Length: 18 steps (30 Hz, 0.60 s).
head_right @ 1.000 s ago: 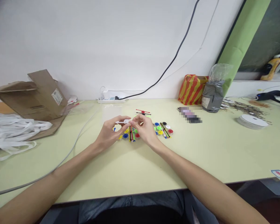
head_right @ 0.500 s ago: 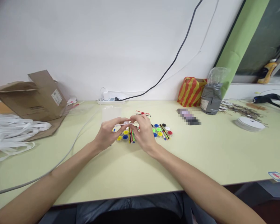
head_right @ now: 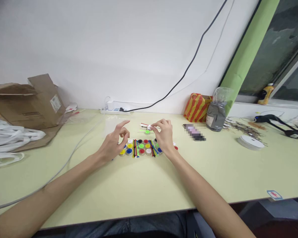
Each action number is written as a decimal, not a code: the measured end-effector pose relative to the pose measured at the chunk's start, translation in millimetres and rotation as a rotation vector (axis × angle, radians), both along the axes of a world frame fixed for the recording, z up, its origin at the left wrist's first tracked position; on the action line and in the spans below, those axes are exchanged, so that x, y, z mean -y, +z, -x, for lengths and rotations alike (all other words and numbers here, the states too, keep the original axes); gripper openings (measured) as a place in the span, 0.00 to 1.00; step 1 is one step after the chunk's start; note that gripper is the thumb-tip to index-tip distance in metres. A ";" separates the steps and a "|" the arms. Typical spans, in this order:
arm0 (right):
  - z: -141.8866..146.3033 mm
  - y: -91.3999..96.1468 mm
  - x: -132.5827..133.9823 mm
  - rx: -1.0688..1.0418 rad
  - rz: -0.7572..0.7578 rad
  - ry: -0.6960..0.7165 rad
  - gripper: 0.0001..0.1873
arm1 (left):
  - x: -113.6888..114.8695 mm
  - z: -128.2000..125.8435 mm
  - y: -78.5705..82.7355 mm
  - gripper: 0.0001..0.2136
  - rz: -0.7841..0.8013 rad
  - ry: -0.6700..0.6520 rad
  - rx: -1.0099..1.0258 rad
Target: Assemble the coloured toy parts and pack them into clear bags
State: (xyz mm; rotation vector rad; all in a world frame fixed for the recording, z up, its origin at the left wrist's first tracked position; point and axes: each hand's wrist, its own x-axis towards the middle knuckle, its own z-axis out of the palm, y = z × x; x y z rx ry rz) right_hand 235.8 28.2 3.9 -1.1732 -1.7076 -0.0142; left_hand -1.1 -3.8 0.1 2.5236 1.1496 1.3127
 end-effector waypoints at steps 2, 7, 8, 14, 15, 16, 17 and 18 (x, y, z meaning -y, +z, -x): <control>-1.5 -6.2 -8.9 0.090 0.099 -0.005 0.06 | 0.4 0.7 0.8 0.29 -0.005 0.014 -0.018; 3.9 -16.5 -20.4 0.310 0.270 -0.014 0.03 | 1.6 1.0 2.9 0.26 -0.041 0.024 -0.037; 4.9 -17.4 -22.0 0.341 0.284 -0.023 0.03 | 1.5 0.9 3.0 0.26 -0.045 0.025 -0.037; 6.4 -20.8 -37.1 0.422 0.302 -0.064 0.04 | -0.2 1.7 1.9 0.24 -0.069 0.073 -0.052; 6.8 -21.3 -40.1 0.430 0.300 -0.069 0.04 | -1.0 2.3 1.6 0.23 -0.074 0.084 -0.052; 7.3 -21.7 -42.8 0.437 0.297 -0.076 0.04 | -2.1 3.2 1.4 0.22 -0.079 0.095 -0.053; 8.0 -21.8 -44.8 0.442 0.293 -0.088 0.03 | -3.6 4.5 1.3 0.20 -0.084 0.108 -0.056; 8.7 -21.7 -46.0 0.444 0.288 -0.100 0.03 | -5.4 6.3 1.3 0.19 -0.088 0.119 -0.061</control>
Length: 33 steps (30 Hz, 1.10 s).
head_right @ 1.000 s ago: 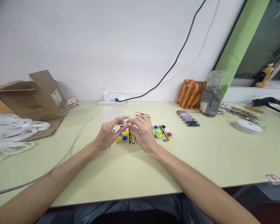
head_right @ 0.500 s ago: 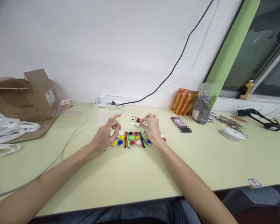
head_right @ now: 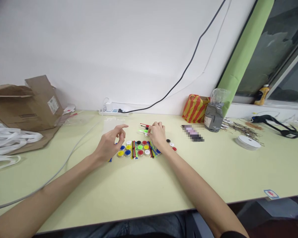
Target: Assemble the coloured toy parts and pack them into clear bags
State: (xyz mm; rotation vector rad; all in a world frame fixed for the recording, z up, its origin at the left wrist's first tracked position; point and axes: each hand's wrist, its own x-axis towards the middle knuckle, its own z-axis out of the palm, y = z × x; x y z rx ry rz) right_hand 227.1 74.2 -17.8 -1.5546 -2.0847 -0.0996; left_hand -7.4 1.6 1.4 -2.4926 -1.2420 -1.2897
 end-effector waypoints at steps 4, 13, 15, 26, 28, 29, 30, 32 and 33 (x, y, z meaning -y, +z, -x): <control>3.6 3.7 7.1 -0.008 -0.066 -0.011 0.03 | -11.3 13.3 2.0 0.12 0.013 0.055 -0.053; 34.6 5.2 58.0 -0.064 -0.193 0.272 0.04 | -21.9 38.4 15.4 0.10 0.271 -0.014 -0.542; 40.9 4.8 63.8 -0.061 -0.200 0.328 0.05 | -19.3 36.5 16.9 0.10 0.315 -0.046 -0.541; 39.8 4.4 68.5 -0.107 -0.218 0.383 0.06 | -23.8 36.2 11.1 0.07 0.347 -0.089 -0.478; 45.2 4.5 74.1 -0.108 -0.200 0.402 0.07 | -24.9 37.2 10.2 0.06 0.281 -0.065 -0.431; 49.3 5.1 78.0 -0.097 -0.189 0.414 0.08 | -25.2 37.8 9.9 0.06 0.257 -0.045 -0.404; 54.3 5.9 82.2 -0.076 -0.178 0.426 0.09 | -25.4 38.4 9.6 0.05 0.241 -0.020 -0.377; 66.2 8.2 90.2 0.001 -0.156 0.456 0.10 | -25.9 39.3 8.9 0.05 0.227 0.033 -0.341; 72.8 9.5 93.3 0.052 -0.143 0.471 0.10 | -26.2 39.7 8.5 0.05 0.224 0.056 -0.334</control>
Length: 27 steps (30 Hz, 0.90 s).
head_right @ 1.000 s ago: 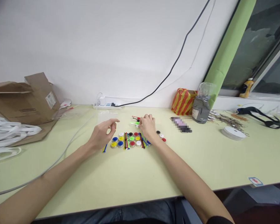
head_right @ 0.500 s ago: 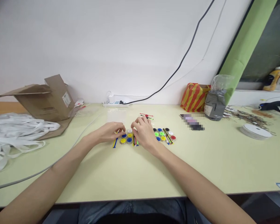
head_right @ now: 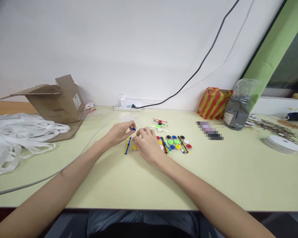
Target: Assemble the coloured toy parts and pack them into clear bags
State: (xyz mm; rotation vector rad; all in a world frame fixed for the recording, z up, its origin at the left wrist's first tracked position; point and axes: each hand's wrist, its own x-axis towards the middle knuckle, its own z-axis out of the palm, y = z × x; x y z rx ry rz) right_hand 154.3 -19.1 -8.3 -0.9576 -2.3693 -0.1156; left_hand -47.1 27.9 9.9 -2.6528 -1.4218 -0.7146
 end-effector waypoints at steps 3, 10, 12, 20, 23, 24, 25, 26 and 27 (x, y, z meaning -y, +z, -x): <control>19.2 3.3 2.9 0.143 0.019 0.001 0.10 | -1.7 0.9 -1.8 0.07 -0.024 0.062 0.020; 45.1 3.1 -11.0 0.291 0.014 -0.046 0.12 | -7.9 4.4 -7.4 0.14 -0.110 0.195 0.102; 48.5 3.1 -13.2 0.311 0.021 -0.048 0.12 | -8.3 4.9 -7.6 0.10 -0.139 0.202 0.122; 54.7 -1.5 -21.0 0.329 0.043 -0.034 0.10 | -4.9 4.6 -0.6 0.12 -0.170 0.218 0.310; 53.8 -3.6 -22.5 0.317 0.015 0.005 0.10 | -4.1 5.9 2.4 0.12 -0.200 0.227 0.306; 53.0 -3.2 -22.3 0.309 0.006 0.019 0.10 | -3.7 6.3 3.4 0.12 -0.207 0.233 0.294; 51.9 -2.1 -21.7 0.299 0.000 0.031 0.10 | -3.3 6.8 4.5 0.11 -0.214 0.241 0.283; 50.5 -0.3 -21.0 0.289 -0.003 0.039 0.10 | -2.8 7.2 5.5 0.11 -0.217 0.252 0.275; 48.7 2.2 -20.0 0.278 0.000 0.041 0.10 | -2.4 7.5 6.5 0.11 -0.218 0.262 0.271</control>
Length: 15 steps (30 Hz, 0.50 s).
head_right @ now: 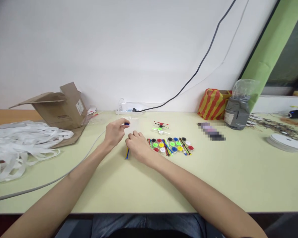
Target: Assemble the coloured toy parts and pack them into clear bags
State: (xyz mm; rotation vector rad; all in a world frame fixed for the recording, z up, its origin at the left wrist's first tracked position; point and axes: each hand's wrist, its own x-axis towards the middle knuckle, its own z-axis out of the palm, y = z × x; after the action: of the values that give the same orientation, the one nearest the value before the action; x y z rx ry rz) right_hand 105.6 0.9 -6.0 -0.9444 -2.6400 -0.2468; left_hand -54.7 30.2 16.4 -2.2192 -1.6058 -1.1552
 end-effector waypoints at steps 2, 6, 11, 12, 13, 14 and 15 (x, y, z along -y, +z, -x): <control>-4.6 7.0 2.1 -0.027 0.027 -0.004 0.09 | 0.6 0.7 1.2 0.10 -0.003 0.016 0.008; -19.5 26.3 7.5 -0.184 0.139 0.026 0.07 | 0.1 0.2 -1.7 0.06 0.007 0.028 0.046; -50.6 51.3 18.3 -0.543 0.317 0.147 0.05 | 5.7 -12.8 -9.5 0.09 0.153 -0.092 0.045; -57.9 54.7 19.8 -0.599 0.370 0.167 0.04 | 8.7 -17.6 -9.9 0.09 0.170 -0.127 0.059; -65.0 57.1 20.5 -0.652 0.431 0.188 0.04 | 12.1 -22.9 -9.8 0.10 0.174 -0.168 0.086; -71.6 58.2 20.3 -0.705 0.500 0.210 0.04 | 15.8 -28.5 -9.3 0.10 0.174 -0.212 0.122; -77.6 57.8 19.0 -0.763 0.581 0.232 0.05 | 19.6 -34.0 -8.6 0.11 0.173 -0.258 0.172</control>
State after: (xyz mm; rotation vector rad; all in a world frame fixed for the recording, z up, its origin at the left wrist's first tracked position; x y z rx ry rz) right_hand 183.2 -18.1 51.8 -0.6720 -2.0657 0.8128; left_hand -20.7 10.7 7.8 -2.5625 -1.5696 -1.3530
